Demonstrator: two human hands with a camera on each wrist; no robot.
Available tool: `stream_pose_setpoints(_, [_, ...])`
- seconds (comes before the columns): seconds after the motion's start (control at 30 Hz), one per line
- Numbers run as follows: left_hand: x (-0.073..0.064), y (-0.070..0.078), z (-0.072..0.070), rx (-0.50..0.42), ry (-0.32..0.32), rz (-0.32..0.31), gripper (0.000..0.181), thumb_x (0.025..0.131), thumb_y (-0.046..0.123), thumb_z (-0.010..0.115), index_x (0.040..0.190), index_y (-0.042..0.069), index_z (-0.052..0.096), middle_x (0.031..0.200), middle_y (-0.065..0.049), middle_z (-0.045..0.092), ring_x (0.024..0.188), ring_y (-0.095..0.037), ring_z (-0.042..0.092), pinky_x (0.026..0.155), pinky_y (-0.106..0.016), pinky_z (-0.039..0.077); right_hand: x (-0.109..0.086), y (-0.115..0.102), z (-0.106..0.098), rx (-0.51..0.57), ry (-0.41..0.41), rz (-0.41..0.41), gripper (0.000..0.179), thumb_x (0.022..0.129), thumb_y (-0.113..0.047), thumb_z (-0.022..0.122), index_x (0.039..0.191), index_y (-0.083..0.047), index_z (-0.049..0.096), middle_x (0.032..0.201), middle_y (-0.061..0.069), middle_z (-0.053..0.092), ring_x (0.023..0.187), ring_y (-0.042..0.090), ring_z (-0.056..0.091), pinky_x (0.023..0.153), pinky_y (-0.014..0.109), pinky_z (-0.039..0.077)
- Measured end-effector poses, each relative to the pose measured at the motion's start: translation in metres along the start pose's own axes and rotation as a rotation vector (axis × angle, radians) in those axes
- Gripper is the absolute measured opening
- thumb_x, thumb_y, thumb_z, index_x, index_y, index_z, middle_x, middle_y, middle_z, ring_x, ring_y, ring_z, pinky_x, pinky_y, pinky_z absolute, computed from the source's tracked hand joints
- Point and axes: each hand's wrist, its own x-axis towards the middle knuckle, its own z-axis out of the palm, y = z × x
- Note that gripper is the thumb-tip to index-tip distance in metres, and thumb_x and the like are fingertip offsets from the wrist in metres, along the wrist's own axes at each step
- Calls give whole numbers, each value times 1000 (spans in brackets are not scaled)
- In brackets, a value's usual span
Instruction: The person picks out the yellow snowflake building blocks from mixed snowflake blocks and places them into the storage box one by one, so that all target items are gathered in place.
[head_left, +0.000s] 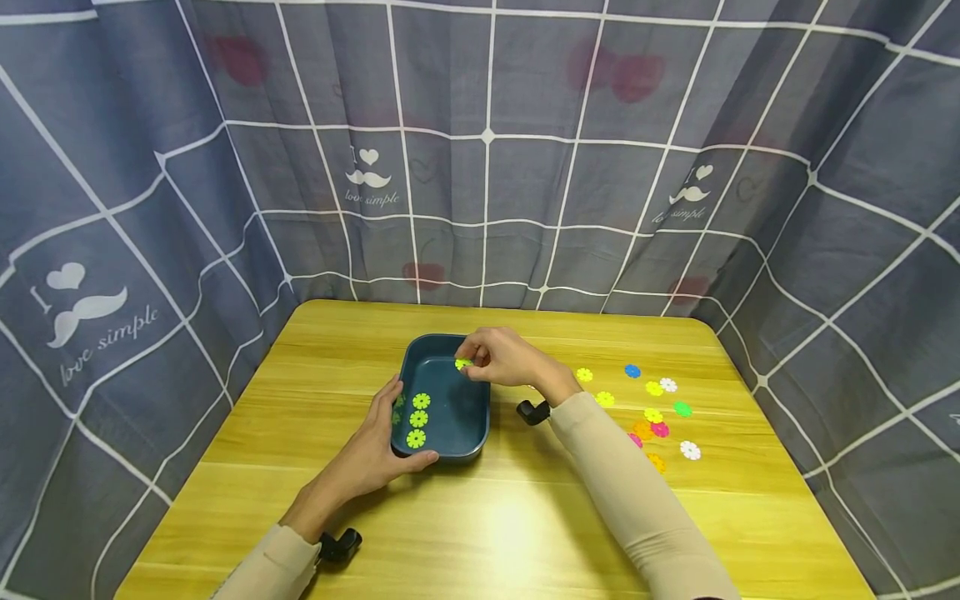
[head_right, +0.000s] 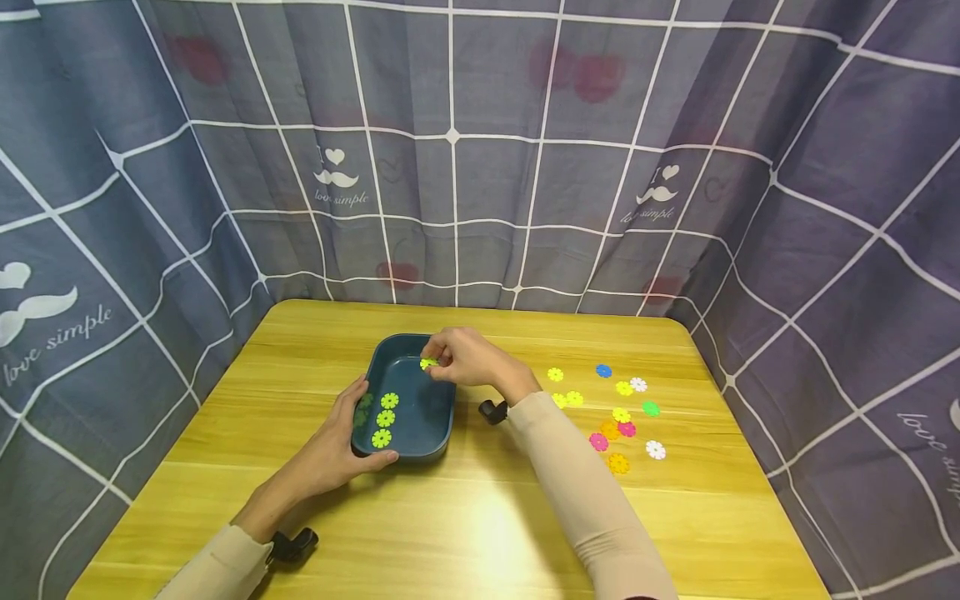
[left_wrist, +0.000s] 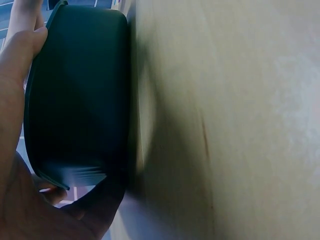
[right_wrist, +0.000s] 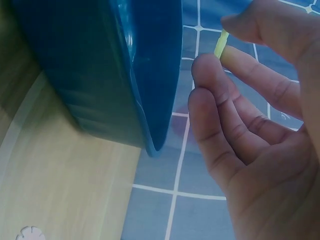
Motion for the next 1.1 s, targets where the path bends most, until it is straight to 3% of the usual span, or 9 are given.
stream_pose_setpoints(0.37, [0,1,0,-2,-1,-4,138,93,61,95,186,6,9,196,-18,9,174,-51,39,135,-73,43,10,-2,0,-1,-42,24,23,107,-23,85,128,-14,87,125,4,85,99,10,79,94,28,68])
stream_pose_setpoints(0.6, [0,0,0,0,-5,-4,141,92,70,93,186,7,9,197,-17,9,174,-51,39,135,-72,44,18,-1,4,6,-60,16,22,107,-23,85,127,-14,87,127,4,86,101,11,81,94,28,69])
stream_pose_setpoints(1.1, [0,0,-1,10,-14,-6,141,93,70,92,186,7,8,196,-19,9,174,-52,38,135,-72,42,34,-1,8,1,-119,35,23,107,-20,85,129,-14,88,128,5,87,105,16,84,95,28,70])
